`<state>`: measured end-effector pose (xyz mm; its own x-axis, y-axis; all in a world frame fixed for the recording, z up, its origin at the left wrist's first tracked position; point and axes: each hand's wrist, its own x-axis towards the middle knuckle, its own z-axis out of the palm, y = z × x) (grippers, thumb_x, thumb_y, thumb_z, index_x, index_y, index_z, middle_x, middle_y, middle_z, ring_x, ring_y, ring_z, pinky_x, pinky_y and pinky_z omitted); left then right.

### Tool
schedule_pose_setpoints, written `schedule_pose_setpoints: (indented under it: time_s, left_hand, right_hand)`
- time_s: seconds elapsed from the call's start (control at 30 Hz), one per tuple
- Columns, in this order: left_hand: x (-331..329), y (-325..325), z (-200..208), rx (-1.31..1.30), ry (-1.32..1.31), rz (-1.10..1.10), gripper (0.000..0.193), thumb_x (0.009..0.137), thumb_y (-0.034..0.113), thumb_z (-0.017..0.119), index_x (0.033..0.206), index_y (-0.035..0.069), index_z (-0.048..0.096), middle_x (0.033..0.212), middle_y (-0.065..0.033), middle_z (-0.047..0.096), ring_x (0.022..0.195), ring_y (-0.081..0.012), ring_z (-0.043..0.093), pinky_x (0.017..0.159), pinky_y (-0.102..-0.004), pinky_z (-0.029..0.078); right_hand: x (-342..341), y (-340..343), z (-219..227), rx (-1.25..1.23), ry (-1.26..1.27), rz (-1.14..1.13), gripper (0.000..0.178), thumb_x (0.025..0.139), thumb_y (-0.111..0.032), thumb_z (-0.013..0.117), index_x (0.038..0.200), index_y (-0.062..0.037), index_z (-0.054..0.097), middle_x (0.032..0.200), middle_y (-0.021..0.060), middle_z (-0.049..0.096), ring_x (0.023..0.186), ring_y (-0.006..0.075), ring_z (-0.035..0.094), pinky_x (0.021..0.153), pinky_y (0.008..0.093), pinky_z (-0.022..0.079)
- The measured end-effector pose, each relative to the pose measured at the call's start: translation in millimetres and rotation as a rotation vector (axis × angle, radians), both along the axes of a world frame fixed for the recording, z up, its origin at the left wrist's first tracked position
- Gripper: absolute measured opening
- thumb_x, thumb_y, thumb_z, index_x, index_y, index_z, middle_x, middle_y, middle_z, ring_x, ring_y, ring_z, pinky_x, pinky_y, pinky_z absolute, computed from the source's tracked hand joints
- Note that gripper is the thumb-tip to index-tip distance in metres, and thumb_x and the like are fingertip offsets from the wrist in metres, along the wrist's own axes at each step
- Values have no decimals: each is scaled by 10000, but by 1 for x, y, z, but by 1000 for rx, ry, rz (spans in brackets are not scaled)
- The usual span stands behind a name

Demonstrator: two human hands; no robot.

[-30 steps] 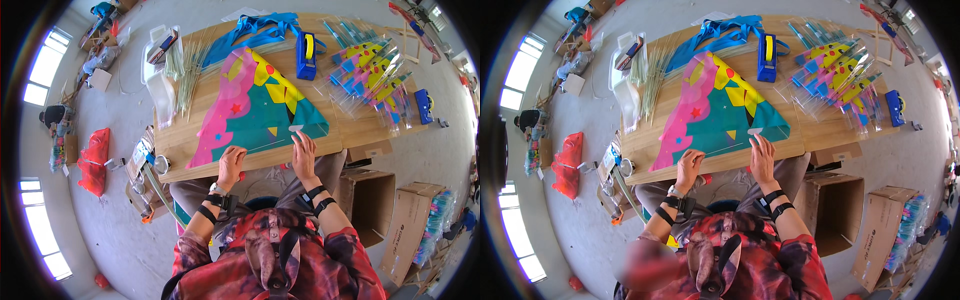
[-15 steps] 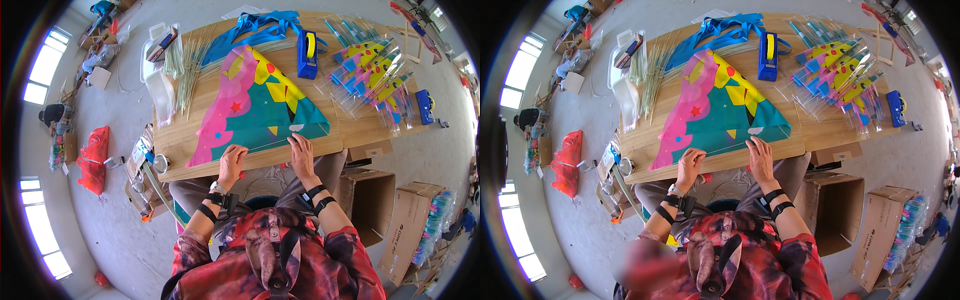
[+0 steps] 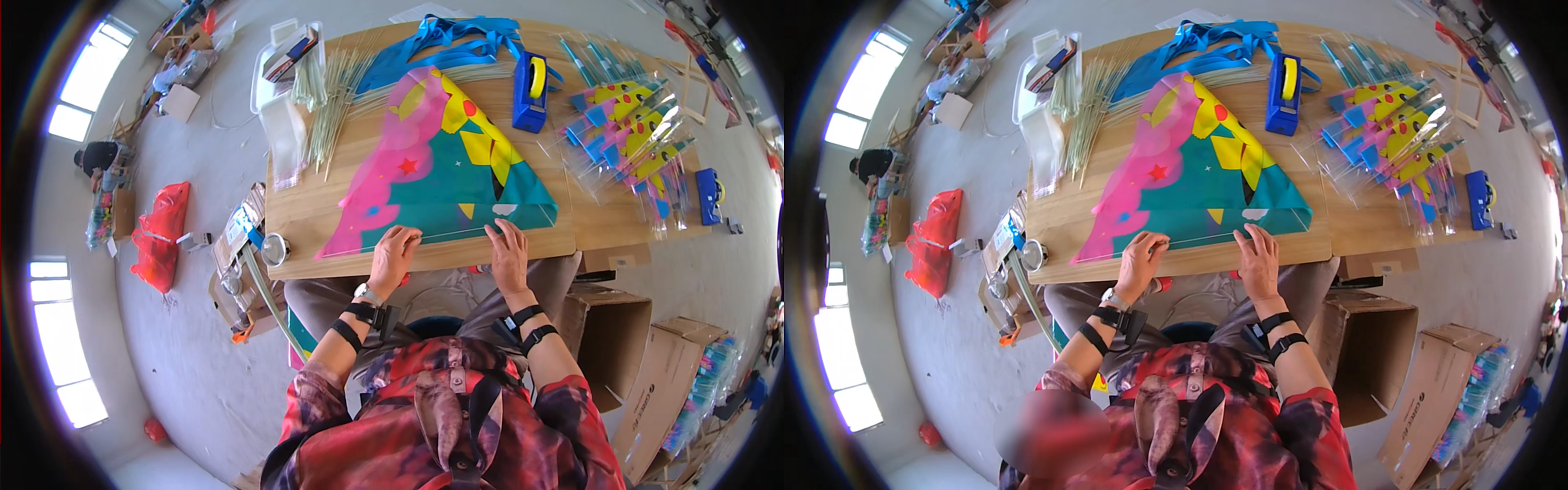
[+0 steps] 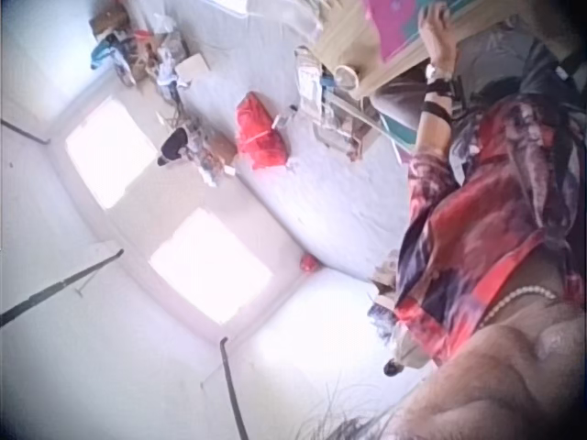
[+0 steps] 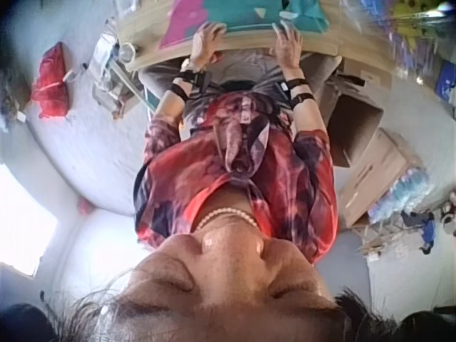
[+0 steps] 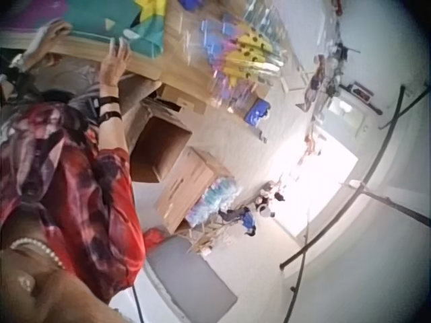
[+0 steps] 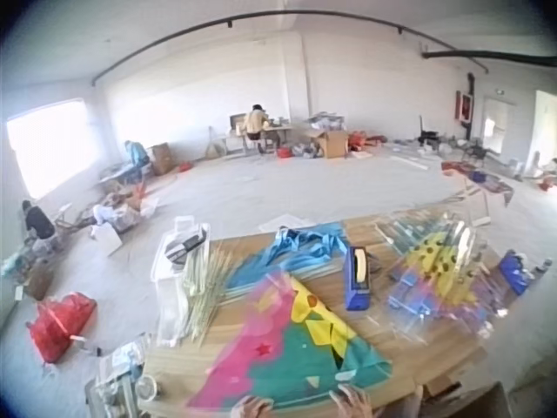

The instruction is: The recorder is assembling a kite by inserting support rods and attaching strings at a workshop table.

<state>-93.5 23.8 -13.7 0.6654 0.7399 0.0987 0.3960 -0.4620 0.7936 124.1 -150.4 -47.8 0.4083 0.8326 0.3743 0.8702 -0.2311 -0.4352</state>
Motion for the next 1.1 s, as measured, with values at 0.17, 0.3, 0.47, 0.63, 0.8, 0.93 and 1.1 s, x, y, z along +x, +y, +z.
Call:
schedule_pose_setpoints:
  time_s: [0.17, 0.3, 0.47, 0.63, 0.8, 0.93, 1.1]
  left_hand:
    - [0, 4, -3, 102, -11, -45, 211, 917, 42, 713, 1127, 44, 689, 900, -116, 648, 795, -293, 655, 704, -386, 524]
    - [2, 3, 0, 85, 30, -69, 187, 911, 65, 695, 1095, 32, 694, 918, -124, 647, 875, -335, 643, 774, -428, 526]
    - [2, 7, -1, 101, 52, -75, 172, 909, 66, 697, 1078, 35, 703, 934, -127, 657, 878, -338, 649, 767, -430, 530]
    - [2, 11, 4, 56, 72, -49, 173, 902, 72, 711, 1071, 40, 705, 933, -138, 665, 836, -342, 661, 735, -424, 529]
    - [5, 16, 6, 55, 71, -65, 164, 898, 89, 731, 1051, 38, 705, 909, -138, 666, 794, -313, 672, 700, -399, 525]
    - [6, 20, 8, 30, 79, -89, 172, 895, 90, 738, 1059, 45, 716, 907, -135, 666, 790, -297, 675, 695, -389, 525]
    - [6, 28, 11, 50, 167, -156, 206, 915, 89, 736, 1119, 67, 725, 958, -118, 679, 799, -245, 691, 711, -349, 543]
  right_hand:
    - [0, -3, -4, -20, -16, 14, 400, 907, -11, 606, 1285, -110, 690, 1380, 94, 567, 1316, 308, 520, 1097, 449, 421]
    - [0, -4, -4, -35, -32, -3, 384, 919, -11, 597, 1280, -100, 691, 1383, 92, 564, 1319, 302, 520, 1098, 440, 421]
    - [1, -3, -4, -37, -49, -2, 411, 895, -8, 604, 1286, -104, 687, 1381, 95, 564, 1319, 304, 520, 1102, 439, 418]
    - [-1, 0, -1, -16, -38, -17, 405, 904, 17, 613, 1280, -109, 694, 1370, 85, 575, 1310, 300, 531, 1092, 435, 426]
    - [1, -1, -3, 10, -51, -28, 413, 867, 0, 627, 1257, -115, 703, 1363, 87, 587, 1299, 286, 540, 1081, 434, 435]
    - [1, -1, -3, 19, -33, -28, 388, 882, -14, 620, 1246, -114, 707, 1356, 91, 596, 1295, 290, 543, 1081, 434, 438]
    - [0, -1, -1, 35, -16, -34, 380, 887, -18, 613, 1242, -117, 708, 1352, 93, 601, 1292, 294, 544, 1079, 436, 439]
